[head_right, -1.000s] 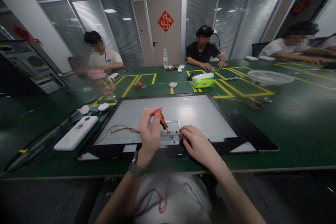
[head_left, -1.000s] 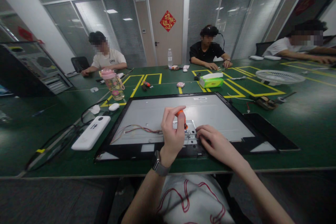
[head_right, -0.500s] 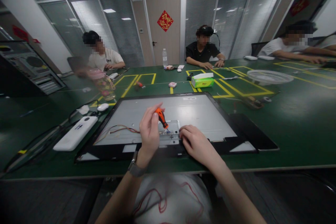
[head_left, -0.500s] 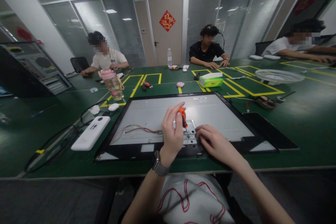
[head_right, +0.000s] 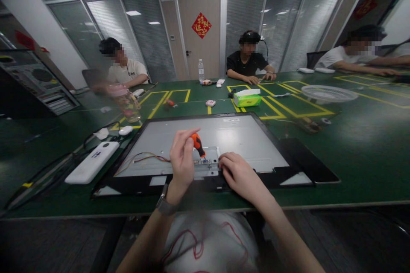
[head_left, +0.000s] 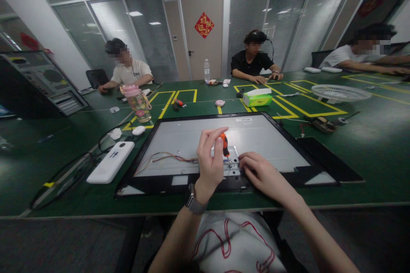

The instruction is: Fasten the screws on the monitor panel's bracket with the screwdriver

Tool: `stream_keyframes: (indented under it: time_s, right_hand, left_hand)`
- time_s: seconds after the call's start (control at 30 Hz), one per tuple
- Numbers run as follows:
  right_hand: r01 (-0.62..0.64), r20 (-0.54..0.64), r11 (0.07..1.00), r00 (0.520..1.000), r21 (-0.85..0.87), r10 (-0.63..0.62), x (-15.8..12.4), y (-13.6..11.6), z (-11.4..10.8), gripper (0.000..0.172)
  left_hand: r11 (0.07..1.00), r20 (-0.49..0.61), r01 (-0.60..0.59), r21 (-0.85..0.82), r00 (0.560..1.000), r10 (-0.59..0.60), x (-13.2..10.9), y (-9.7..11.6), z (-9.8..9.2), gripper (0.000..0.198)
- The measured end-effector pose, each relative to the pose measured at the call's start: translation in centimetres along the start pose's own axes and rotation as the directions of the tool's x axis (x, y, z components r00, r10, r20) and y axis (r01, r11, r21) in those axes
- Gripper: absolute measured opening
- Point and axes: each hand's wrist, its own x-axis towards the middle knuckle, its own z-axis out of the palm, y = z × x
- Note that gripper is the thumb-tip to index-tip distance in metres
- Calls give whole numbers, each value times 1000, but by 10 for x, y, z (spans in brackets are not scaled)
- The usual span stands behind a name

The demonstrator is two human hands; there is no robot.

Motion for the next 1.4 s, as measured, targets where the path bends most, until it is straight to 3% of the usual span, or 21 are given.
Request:
stream_keyframes:
  time_s: [0.37, 0.6, 0.83, 1.4]
  right_hand:
    - [1, 1, 1000, 1000, 4, -1, 0, 0, -1, 23]
    - [6, 5, 1000, 1000, -1, -6, 0, 0, -1, 22]
    - [4, -10, 1000, 1000, -5, -4, 0, 1, 0, 23]
    - [-17, 31, 1000, 999, -3, 17, 1, 1, 0, 21]
  left_hand:
    - [1000, -11, -5, 15, 1000, 5, 0, -2, 1, 30]
    - [997, -73, -7, 78, 997, 13, 0, -1, 2, 15]
    - [1000, 10, 12, -7, 1000, -12, -1, -3, 0, 34]
    - [998, -72, -24, 50, 997, 28, 0, -3, 4, 13]
